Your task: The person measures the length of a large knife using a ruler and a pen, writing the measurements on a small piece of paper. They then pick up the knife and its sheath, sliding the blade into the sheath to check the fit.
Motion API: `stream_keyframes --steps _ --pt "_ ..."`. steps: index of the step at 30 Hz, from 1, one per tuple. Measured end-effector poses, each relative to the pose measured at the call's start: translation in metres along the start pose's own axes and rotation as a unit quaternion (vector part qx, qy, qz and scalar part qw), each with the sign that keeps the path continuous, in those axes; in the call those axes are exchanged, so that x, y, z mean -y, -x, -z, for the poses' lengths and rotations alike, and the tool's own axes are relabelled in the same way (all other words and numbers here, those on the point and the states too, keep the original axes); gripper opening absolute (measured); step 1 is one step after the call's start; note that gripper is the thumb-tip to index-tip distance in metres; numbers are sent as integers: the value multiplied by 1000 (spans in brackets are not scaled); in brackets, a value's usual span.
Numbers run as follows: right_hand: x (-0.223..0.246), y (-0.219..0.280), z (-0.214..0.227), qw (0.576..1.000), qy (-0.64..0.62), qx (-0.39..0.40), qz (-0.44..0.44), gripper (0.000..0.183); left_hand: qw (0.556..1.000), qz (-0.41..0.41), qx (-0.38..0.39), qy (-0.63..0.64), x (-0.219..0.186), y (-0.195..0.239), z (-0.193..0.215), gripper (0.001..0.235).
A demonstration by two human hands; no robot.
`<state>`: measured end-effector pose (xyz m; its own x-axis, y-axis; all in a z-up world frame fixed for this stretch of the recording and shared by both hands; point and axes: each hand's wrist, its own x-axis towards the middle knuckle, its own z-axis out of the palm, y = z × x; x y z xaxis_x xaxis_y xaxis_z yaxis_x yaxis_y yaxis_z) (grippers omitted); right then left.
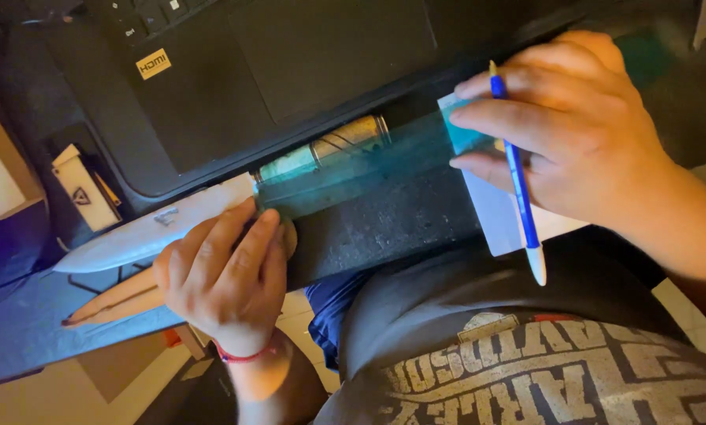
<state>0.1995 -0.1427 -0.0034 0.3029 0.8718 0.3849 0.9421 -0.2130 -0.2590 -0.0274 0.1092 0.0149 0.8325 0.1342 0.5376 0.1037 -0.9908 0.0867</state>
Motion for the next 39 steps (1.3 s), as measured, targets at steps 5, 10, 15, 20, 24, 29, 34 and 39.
stream_keyframes --steps 5,10,15,20,24,29,34,39 --pt "0 -1 0 1000 -16 -10 -4 36 1000 -3 -12 19 -3 -2 1 8" --pt "-1 -3 -1 999 -37 -31 17 35 999 -18 -19 28 -9 -10 5 12" --pt "-5 2 -3 993 -50 -89 57 37 999 -23 -40 -10 -12 -3 6 8" --pt "-9 12 16 971 -161 -149 100 34 994 -30 -66 82 -17 3 14 27" --pt "-24 34 62 950 -199 -123 205 27 992 -42 -91 76 -16 10 12 28" --pt "-59 98 57 992 -53 -45 109 40 978 -88 -187 -7 -14 13 4 46" --pt "-57 121 50 996 -53 -19 63 39 969 -108 -222 -14 -13 15 2 42" --pt "-58 118 50 995 -79 -25 63 43 964 -117 -237 -10 -25 15 6 38"
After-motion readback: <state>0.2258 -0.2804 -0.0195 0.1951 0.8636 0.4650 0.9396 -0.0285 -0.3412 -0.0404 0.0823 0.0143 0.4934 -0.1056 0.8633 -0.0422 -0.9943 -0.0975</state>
